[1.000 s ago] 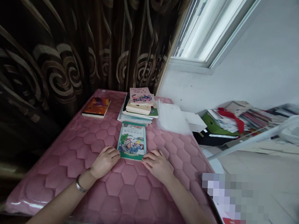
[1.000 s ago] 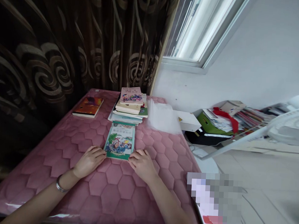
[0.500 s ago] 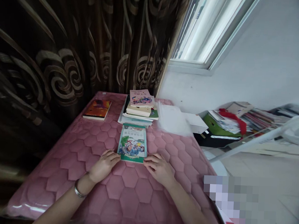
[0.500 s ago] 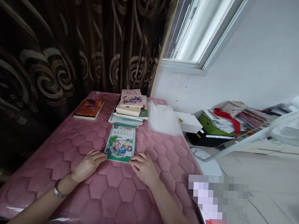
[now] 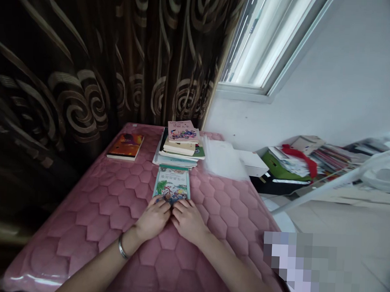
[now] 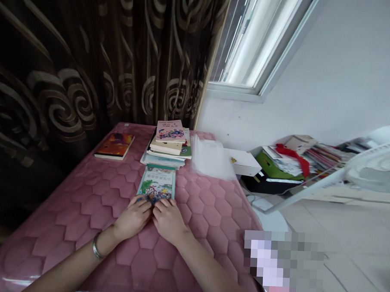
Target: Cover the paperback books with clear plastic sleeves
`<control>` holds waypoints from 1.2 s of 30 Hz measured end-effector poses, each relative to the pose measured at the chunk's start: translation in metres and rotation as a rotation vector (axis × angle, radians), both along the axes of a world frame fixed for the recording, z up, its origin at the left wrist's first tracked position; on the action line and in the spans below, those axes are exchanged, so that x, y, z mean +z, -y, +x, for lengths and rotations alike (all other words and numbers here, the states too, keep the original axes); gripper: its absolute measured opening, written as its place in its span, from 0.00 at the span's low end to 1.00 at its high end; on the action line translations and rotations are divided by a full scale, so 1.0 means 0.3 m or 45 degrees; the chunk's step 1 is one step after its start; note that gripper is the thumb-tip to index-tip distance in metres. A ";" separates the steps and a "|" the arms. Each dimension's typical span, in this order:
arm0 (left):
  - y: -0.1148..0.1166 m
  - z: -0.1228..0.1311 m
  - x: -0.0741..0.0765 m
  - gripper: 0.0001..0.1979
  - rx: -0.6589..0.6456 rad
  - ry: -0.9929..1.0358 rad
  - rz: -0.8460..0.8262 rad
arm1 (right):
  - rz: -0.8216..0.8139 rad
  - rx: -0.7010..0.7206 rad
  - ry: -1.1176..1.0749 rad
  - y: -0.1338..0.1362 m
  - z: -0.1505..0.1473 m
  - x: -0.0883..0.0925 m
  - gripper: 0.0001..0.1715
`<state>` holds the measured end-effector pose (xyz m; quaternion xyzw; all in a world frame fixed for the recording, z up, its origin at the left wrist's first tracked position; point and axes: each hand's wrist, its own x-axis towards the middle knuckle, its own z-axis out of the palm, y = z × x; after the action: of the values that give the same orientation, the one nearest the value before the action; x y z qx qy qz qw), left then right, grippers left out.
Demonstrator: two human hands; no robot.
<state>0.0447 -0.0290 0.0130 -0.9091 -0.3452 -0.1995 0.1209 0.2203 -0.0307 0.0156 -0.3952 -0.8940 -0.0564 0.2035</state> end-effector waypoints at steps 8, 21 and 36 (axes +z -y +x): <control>0.003 -0.051 0.001 0.04 -0.020 -0.084 -0.031 | 0.069 0.010 -0.159 -0.003 0.039 -0.037 0.08; -0.001 -0.207 0.007 0.17 -0.108 -0.164 -0.172 | -0.076 0.015 -0.342 0.018 0.191 -0.058 0.10; -0.064 -0.157 0.068 0.13 0.725 0.919 -1.189 | -0.391 -0.027 -0.670 0.023 0.196 -0.025 0.09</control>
<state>-0.0024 -0.0097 0.0335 -0.6149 -0.6417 -0.2813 -0.3618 0.2791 -0.0376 0.0080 -0.4317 -0.8045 0.1816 0.3653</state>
